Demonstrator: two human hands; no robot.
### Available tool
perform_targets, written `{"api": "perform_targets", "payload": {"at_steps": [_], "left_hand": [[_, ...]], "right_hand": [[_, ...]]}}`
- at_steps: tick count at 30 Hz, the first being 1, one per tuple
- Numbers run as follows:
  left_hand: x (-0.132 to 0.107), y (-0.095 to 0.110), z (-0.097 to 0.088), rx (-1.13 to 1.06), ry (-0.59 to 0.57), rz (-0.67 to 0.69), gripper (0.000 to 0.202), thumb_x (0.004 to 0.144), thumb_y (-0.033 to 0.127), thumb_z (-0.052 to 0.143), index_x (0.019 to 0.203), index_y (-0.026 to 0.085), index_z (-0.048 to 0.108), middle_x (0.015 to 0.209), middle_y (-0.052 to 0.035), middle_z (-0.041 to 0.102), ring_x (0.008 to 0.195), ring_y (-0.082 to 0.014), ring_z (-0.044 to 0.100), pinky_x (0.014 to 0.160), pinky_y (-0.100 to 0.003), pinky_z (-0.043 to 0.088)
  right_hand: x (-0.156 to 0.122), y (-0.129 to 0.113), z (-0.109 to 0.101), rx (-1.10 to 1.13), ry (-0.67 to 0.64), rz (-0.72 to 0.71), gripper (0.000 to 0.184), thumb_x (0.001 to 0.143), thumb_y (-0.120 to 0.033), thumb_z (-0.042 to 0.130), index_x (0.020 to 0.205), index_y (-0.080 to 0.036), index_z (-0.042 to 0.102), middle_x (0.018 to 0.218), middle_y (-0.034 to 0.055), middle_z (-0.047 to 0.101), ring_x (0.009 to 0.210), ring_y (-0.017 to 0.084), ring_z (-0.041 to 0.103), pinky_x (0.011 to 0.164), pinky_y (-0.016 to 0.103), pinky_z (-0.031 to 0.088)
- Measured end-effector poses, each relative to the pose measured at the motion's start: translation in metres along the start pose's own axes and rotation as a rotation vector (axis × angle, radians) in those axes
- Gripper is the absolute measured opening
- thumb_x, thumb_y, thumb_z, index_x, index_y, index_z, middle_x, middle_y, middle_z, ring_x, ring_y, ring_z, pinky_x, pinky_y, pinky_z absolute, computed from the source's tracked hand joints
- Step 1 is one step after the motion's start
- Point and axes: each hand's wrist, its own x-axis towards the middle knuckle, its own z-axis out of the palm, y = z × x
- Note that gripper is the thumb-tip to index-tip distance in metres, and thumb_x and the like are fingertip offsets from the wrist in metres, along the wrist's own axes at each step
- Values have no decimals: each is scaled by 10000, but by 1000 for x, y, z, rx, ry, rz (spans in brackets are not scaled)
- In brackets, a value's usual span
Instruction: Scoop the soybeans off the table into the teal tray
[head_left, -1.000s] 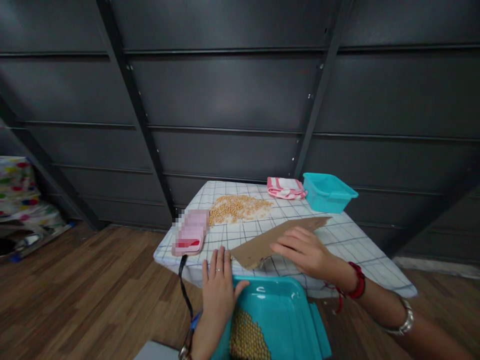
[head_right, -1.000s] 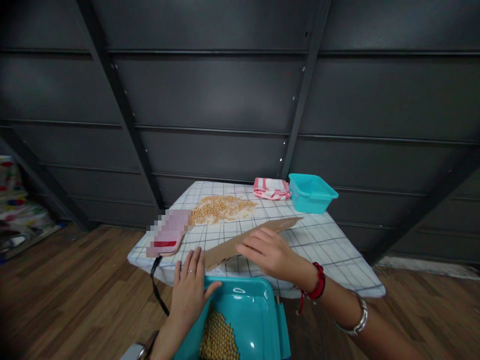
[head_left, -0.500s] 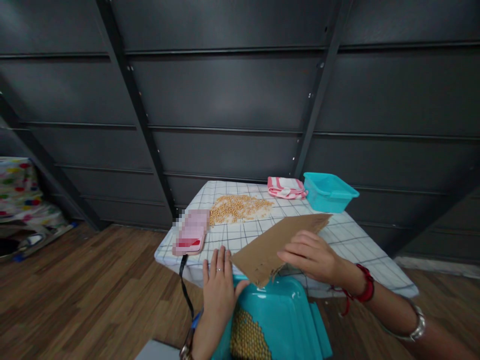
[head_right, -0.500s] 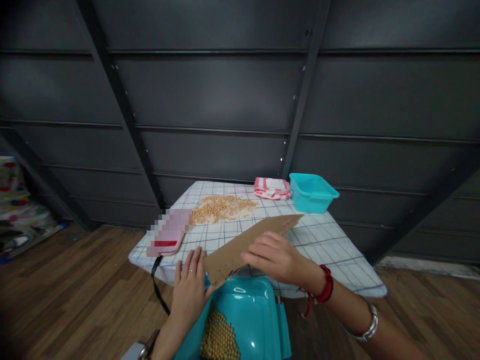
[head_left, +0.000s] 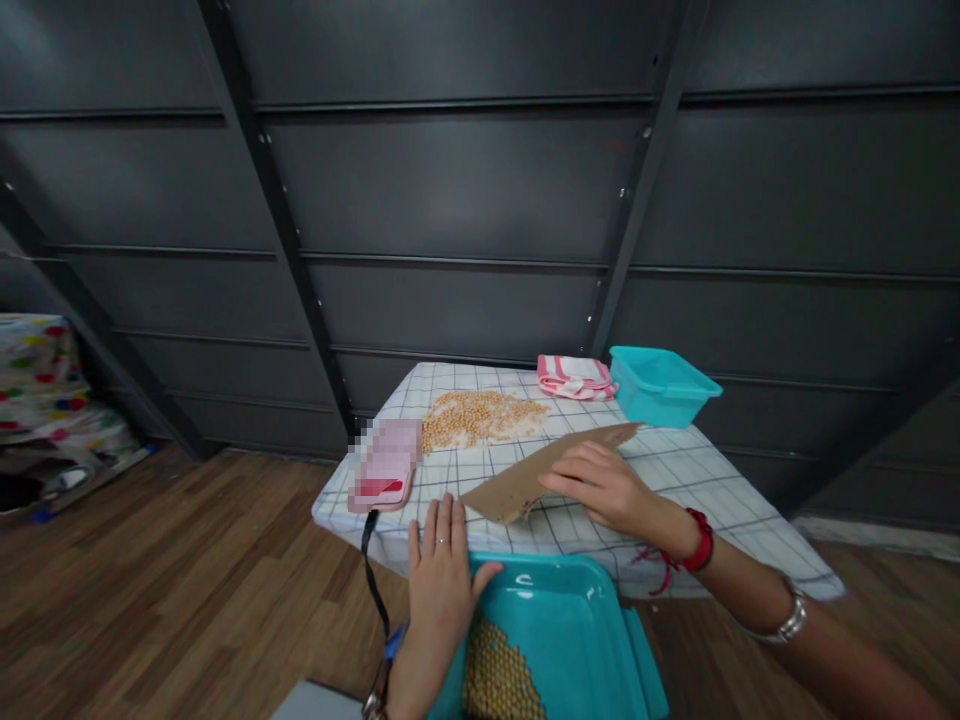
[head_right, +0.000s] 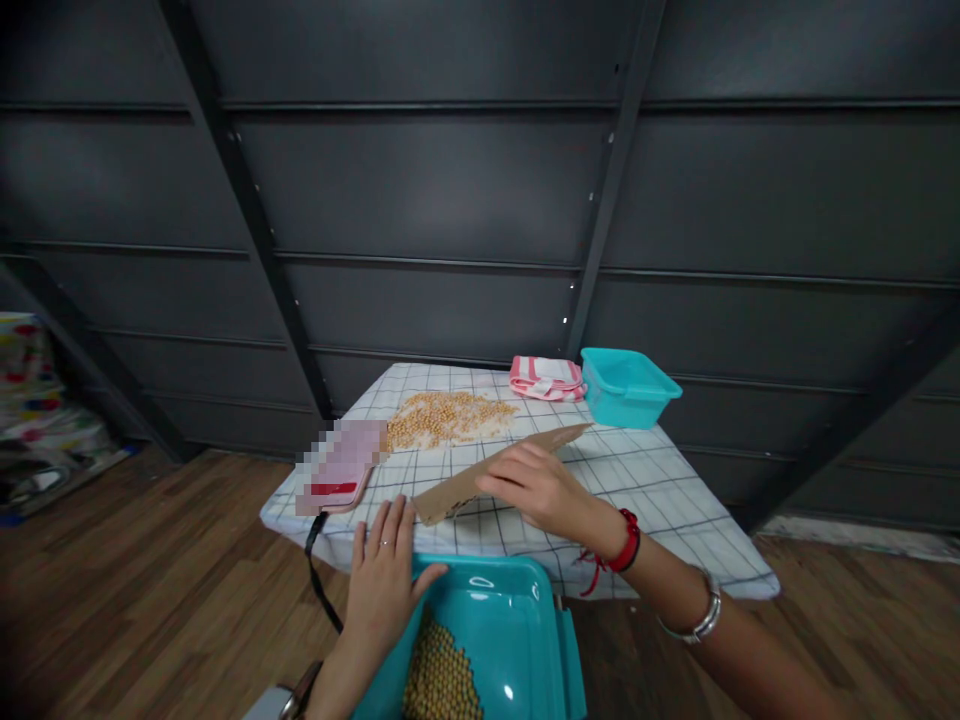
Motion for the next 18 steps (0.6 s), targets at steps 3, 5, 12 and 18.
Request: {"api": "perform_targets", "payload": {"at_steps": [3,5,12,18], "left_hand": [[-1,-1,1,-12,-4,-7,801,723,684,217,1220,91,425,1241,-159,494,1155,-296,405,978,-476,225],[-1,-1,2,-14,2,-5,807,723,685,213,1217,85,427,1240,-161,493,1153,-297,407,978,-477,226],[0,1,0,-1,34,5,793,733,672,219,1206,74,437,1228,-164,504,1144,-303,411,965,-484,237],[-1,1,0,-1,3,-3,791,733,671,222,1221,81,420,1236,-164,496,1151,-304,402,966,-490,244]], "right_hand": [[-6,1,-9,10,-11,-8,293,796,-7,332,954,-151,532,798,43,591,751,140,474,651,280,411],[-11,0,-16,3,-11,1,302,792,-7,326,963,-155,527,807,45,589,759,141,480,655,281,417],[-21,-6,-30,-50,-53,93,305,788,-8,323,948,-162,531,799,45,580,754,140,481,669,275,428],[-32,-27,-52,-39,-144,178,280,832,-34,316,923,-178,539,776,28,587,723,119,486,641,248,411]]}}
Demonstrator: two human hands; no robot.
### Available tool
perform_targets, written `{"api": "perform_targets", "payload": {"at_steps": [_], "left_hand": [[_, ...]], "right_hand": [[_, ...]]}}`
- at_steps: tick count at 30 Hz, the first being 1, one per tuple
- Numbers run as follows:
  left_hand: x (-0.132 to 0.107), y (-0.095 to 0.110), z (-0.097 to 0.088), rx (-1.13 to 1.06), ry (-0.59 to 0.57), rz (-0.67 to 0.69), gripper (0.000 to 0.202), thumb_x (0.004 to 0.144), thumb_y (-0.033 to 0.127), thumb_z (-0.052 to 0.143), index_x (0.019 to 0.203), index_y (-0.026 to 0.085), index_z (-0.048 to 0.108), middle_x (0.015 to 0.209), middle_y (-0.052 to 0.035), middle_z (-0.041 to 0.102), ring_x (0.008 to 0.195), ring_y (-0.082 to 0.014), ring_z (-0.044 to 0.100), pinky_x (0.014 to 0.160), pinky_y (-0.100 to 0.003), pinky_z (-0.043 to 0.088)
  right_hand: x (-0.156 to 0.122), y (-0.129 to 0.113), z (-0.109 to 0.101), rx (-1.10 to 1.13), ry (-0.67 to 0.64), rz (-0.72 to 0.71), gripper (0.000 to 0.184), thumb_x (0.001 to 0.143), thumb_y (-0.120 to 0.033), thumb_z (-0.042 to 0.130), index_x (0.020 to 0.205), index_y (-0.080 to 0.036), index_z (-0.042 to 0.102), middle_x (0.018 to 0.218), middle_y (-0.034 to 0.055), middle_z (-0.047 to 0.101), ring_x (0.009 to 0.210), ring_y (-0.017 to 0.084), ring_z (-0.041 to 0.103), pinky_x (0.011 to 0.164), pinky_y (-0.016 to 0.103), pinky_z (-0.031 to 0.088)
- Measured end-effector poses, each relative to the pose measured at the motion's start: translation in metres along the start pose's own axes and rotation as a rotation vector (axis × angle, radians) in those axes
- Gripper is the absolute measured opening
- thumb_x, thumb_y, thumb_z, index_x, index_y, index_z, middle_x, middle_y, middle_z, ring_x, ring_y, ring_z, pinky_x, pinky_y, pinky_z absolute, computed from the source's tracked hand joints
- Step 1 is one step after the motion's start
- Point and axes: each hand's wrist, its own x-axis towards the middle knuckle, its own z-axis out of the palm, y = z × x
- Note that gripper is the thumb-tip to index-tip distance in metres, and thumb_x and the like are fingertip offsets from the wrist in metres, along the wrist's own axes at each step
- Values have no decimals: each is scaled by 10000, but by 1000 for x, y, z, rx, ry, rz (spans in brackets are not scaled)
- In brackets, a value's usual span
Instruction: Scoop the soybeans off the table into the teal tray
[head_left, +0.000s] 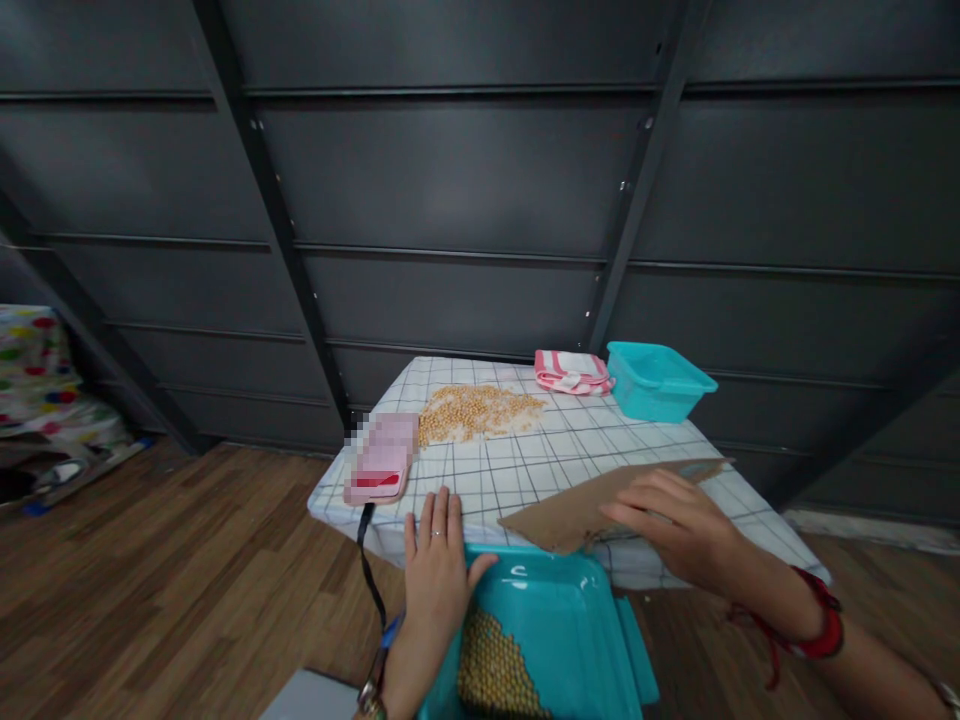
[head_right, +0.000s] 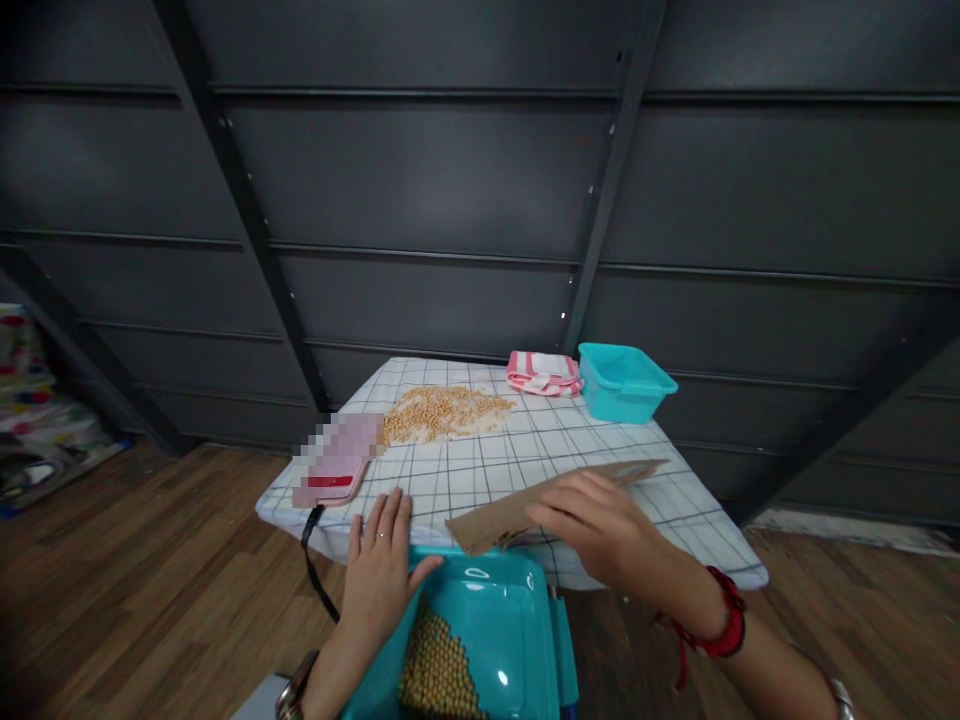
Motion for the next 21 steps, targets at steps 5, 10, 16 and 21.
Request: {"api": "perform_targets", "payload": {"at_steps": [5,10,16,21], "left_hand": [[-2,-1,0,14,7,21,745,760,632,239,1237,80,395,1254,-153,481,1159,-290,398,978,-485,240],[-1,-2,-1,3,-27,20,747,752,632,275,1247,82,382,1264,-160,470,1170,-294,389,983,-485,236],[-1,0,0,-30,-27,-10,778,732,666,256,1237,92,403,1262,-157,473,1173,-302,390,991,-489,225],[-1,0,1,-4,-16,-14,799,719,688,226,1222,99,426,1245,-159,489,1162,-296,403,1001,-483,209]], "right_hand": [[-2,-23,-23,73,-71,31,218,870,-117,350,975,-178,531,763,20,576,672,110,482,636,250,408],[14,-33,-37,34,0,-34,266,891,-132,283,959,-188,533,756,31,587,685,124,504,635,255,418],[20,-10,-23,-37,7,11,270,827,-35,340,959,-179,526,798,30,597,713,126,493,629,249,421],[21,27,6,-104,100,-37,367,749,16,354,1030,-163,509,831,59,579,771,161,486,670,300,438]]}}
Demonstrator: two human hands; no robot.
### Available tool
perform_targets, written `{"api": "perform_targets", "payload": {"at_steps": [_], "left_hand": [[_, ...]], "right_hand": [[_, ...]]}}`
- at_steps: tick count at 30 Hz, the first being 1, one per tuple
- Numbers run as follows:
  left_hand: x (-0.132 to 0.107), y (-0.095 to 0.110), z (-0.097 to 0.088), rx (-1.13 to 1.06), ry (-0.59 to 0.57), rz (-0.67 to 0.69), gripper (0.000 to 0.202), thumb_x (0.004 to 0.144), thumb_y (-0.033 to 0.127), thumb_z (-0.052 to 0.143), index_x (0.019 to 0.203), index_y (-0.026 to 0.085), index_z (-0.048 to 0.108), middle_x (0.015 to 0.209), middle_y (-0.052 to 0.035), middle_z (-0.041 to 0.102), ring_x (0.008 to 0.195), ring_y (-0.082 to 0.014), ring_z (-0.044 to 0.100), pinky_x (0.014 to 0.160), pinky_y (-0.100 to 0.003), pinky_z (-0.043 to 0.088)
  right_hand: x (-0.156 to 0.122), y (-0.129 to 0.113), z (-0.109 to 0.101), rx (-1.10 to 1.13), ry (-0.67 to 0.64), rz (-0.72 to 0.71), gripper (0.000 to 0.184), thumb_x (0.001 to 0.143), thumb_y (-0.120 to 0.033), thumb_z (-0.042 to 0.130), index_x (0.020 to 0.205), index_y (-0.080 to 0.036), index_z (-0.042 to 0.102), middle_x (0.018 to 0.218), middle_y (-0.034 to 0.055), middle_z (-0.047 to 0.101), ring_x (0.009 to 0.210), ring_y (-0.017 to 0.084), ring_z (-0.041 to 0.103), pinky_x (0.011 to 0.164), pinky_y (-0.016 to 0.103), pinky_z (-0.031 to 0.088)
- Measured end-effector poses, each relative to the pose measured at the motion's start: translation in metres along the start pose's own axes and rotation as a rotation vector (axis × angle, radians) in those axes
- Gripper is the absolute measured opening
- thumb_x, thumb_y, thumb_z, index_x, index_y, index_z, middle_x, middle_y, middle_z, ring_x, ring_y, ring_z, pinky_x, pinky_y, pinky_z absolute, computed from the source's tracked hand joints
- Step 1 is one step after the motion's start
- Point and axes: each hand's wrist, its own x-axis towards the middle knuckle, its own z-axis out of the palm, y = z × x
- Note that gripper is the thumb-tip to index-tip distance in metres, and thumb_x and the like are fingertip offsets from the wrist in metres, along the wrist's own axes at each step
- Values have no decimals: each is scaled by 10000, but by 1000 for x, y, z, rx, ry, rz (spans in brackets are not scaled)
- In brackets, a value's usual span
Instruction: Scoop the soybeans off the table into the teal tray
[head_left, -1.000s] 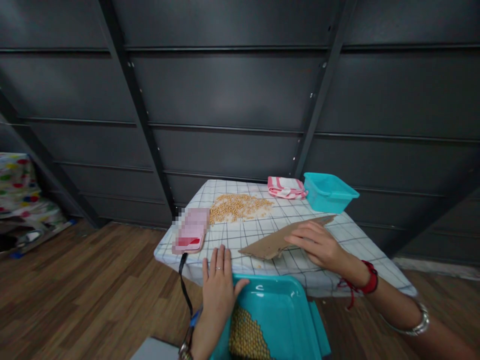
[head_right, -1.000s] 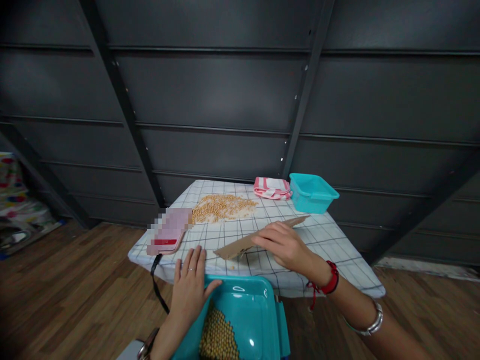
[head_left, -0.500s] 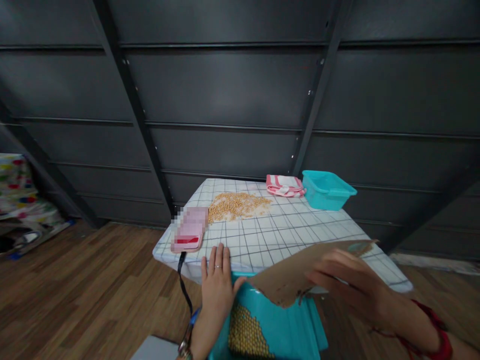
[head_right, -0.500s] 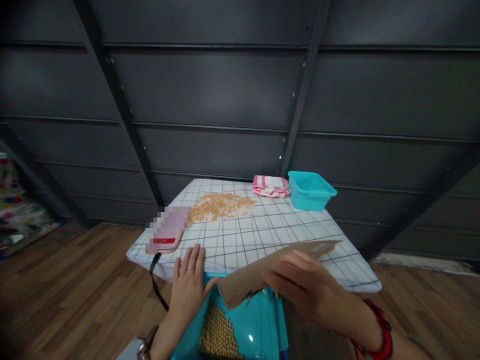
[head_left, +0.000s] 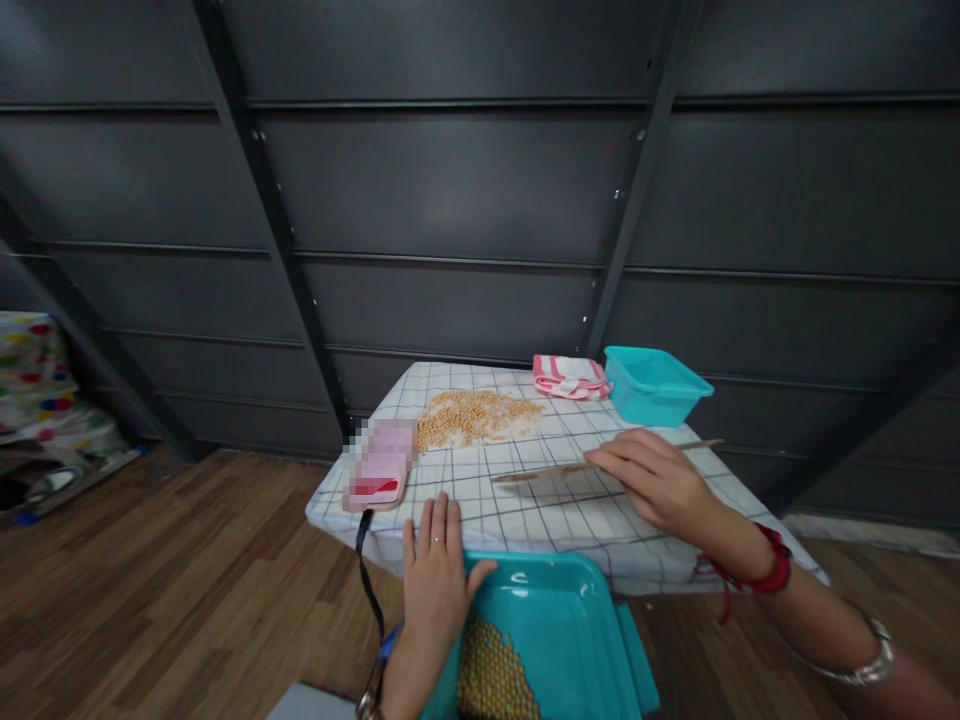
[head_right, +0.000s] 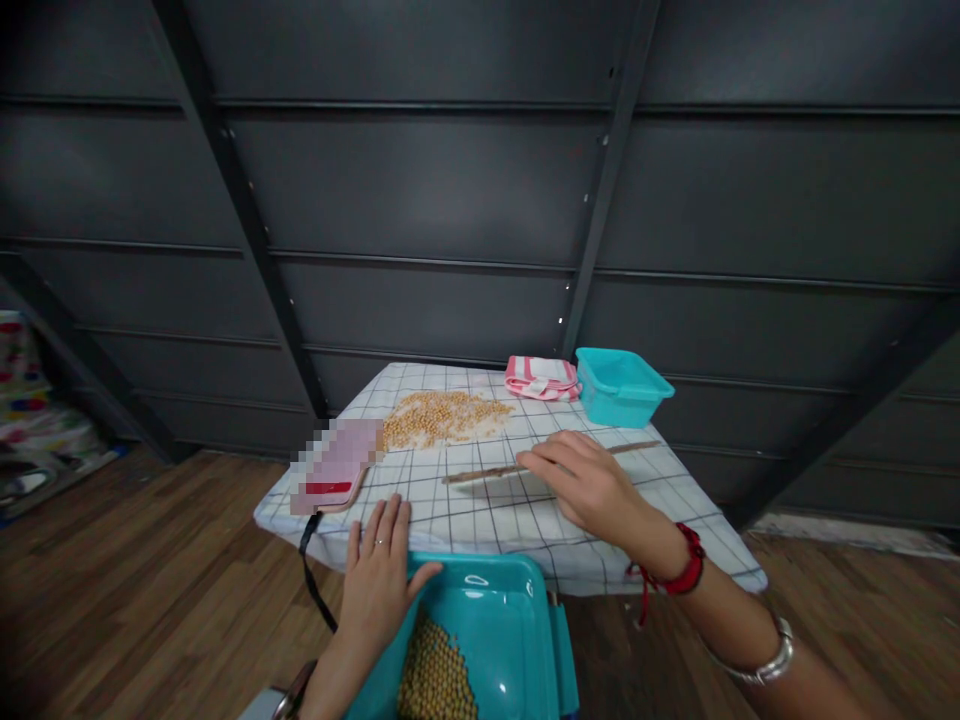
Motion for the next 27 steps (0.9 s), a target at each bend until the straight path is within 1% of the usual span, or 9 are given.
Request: {"api": "perform_targets", "payload": {"at_steps": [3,5,8,10,12,15,19,22,27], "left_hand": [[0,-1,1,3,5,4,792,721,683,232,1225,103,423,1246,-161,488,1162,-296,402,996,-485,216],[0,-1,0,-1,-5,7,785,719,681,249,1233,112,413,1247,-158,488,1164,-292,401,995,-484,220],[0,-2,-1,6,0,15,777,720,675,266,1226,106,420,1250,-157,486,1161,-292,404,985,-480,237],[1,-2,-2,17,13,24,777,720,674,269,1217,99,428,1253,-157,482,1158,-294,405,973,-477,253],[2,-1,-2,24,24,33,773,722,672,272,1213,97,432,1255,-154,482,1155,-293,406,964,-473,262],[2,0,1,35,59,39,765,728,667,271,1216,99,429,1244,-151,492,1147,-288,410,965,-470,253],[2,2,6,34,129,52,755,733,655,287,1247,112,390,1228,-145,507,1153,-282,398,978,-466,231],[2,3,6,41,134,57,758,738,646,293,1270,109,351,1231,-145,501,1162,-282,385,980,-467,230],[4,4,5,58,138,65,736,749,641,265,1239,109,400,1221,-135,514,1160,-276,385,987,-461,221]], "right_hand": [[3,22,26,-48,53,2,416,722,24,333,1042,-168,516,829,61,574,769,170,484,664,318,439],[7,36,45,-74,126,-10,414,718,18,329,1025,-168,534,808,61,575,760,175,485,647,318,433],[12,54,70,-125,190,16,391,723,5,340,985,-174,568,812,62,586,757,175,494,649,317,424],[15,63,84,-164,191,62,387,731,1,337,964,-185,585,799,58,587,745,169,497,657,317,419],[14,68,93,-177,191,77,382,738,-1,337,955,-185,591,786,58,588,736,168,498,661,319,415],[8,72,101,-184,198,73,378,738,3,340,952,-179,592,790,60,594,736,166,499,671,319,412],[-4,77,103,-203,218,88,373,730,0,348,942,-182,595,805,61,596,761,168,502,679,317,412],[-10,82,101,-224,239,120,381,726,-2,343,947,-180,598,797,62,594,767,175,500,678,323,416],[-15,90,100,-247,252,165,397,727,-3,329,959,-177,601,778,58,588,740,175,487,662,325,421]]}}
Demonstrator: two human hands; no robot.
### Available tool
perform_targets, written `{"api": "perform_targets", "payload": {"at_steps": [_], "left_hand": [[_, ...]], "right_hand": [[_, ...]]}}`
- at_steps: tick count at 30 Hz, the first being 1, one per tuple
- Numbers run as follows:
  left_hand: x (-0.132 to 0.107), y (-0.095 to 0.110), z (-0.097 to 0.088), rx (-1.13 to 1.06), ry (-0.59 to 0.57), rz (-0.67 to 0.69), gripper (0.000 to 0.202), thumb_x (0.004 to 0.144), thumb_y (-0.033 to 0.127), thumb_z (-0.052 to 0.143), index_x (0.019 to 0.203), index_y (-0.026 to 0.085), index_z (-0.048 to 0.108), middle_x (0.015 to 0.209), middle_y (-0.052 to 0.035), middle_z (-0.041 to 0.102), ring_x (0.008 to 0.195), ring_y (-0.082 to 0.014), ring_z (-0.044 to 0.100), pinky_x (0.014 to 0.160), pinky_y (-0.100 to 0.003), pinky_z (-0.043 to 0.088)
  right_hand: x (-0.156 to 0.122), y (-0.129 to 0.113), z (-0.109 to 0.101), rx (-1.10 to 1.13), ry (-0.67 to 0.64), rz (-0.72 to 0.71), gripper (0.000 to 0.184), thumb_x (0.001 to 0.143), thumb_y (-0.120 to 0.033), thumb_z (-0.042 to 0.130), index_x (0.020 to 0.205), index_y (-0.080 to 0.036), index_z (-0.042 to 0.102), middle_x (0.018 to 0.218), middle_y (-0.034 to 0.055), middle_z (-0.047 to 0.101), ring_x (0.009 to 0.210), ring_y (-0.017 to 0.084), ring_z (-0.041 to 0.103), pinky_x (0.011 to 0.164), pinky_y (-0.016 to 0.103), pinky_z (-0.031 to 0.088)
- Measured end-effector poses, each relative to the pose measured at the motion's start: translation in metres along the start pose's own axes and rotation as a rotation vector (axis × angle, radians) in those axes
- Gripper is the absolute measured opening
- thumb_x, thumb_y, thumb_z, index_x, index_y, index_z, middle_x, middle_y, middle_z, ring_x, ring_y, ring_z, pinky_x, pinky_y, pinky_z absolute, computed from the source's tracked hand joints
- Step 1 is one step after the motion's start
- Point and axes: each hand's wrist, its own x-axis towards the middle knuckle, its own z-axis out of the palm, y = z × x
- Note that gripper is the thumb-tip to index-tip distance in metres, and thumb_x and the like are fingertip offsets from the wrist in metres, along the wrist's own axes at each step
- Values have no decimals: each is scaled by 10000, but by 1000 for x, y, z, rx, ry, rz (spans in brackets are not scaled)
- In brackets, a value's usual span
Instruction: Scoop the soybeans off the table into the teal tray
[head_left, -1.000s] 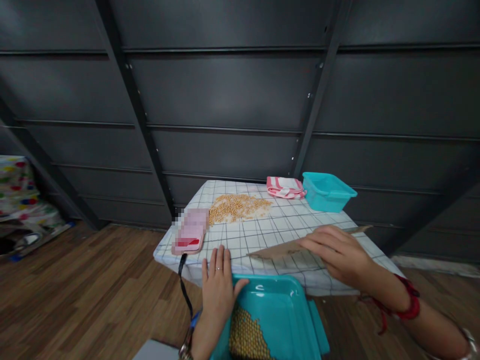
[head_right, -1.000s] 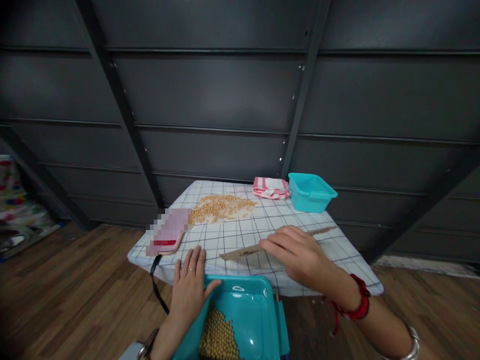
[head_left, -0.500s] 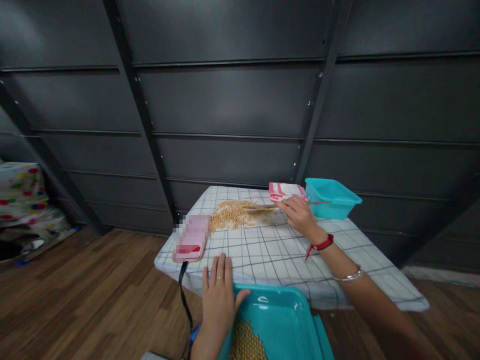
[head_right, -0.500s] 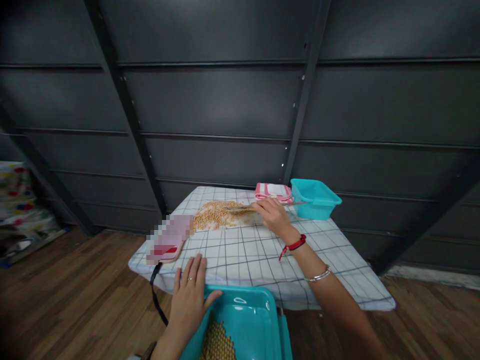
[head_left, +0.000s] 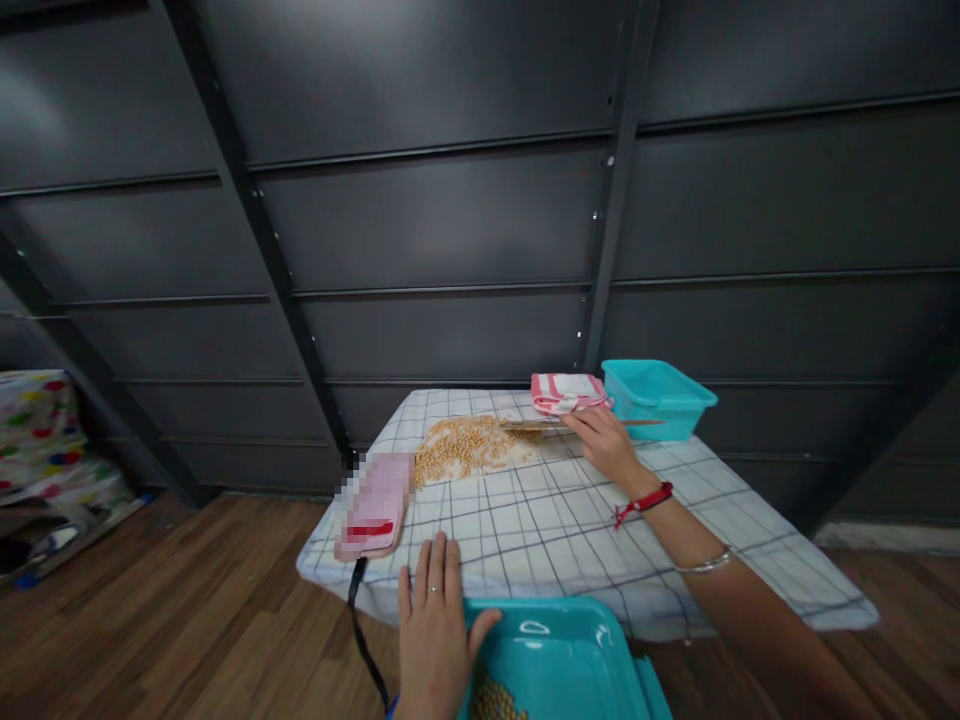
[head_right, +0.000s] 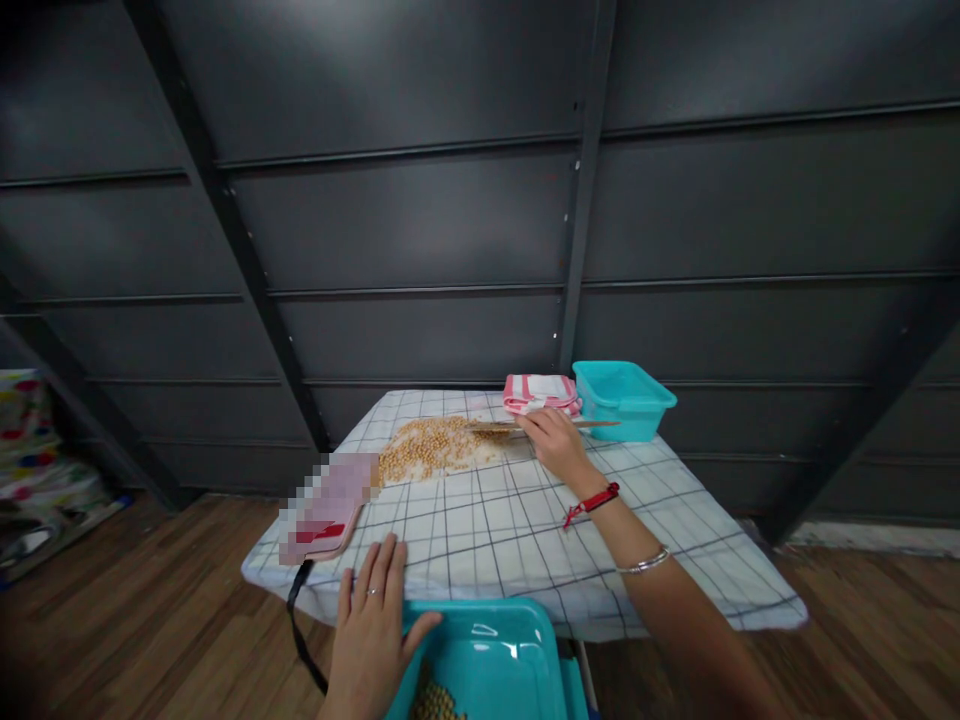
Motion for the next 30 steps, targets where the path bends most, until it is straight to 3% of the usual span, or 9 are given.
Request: {"api": "perform_targets", "payload": {"at_steps": [11,18,30], "left_hand": [[1,2,0,-5,-15,-16,736,756,639,240,1218,98,426,1217,-143,515,1159,-278,384,990,-474,214],[-1,3,3,-10,-111,-51,777,727,678,234,1224,112,426,1250,-161,481,1186,-294,360,991,-504,212],[5,4,-15,-68,-242,-88,828,698,704,260,1214,79,433,1264,-187,460,1174,-327,386,952,-510,287]], "right_hand": [[1,-10,-1,47,-32,-17,369,741,-7,339,934,-175,605,802,61,594,760,174,492,670,316,430],[0,-11,0,66,-46,-16,373,727,0,343,931,-166,607,807,70,594,765,181,486,685,327,427],[-5,-18,4,91,-102,51,337,779,-46,343,913,-180,622,780,70,584,751,179,478,664,323,400]]}}
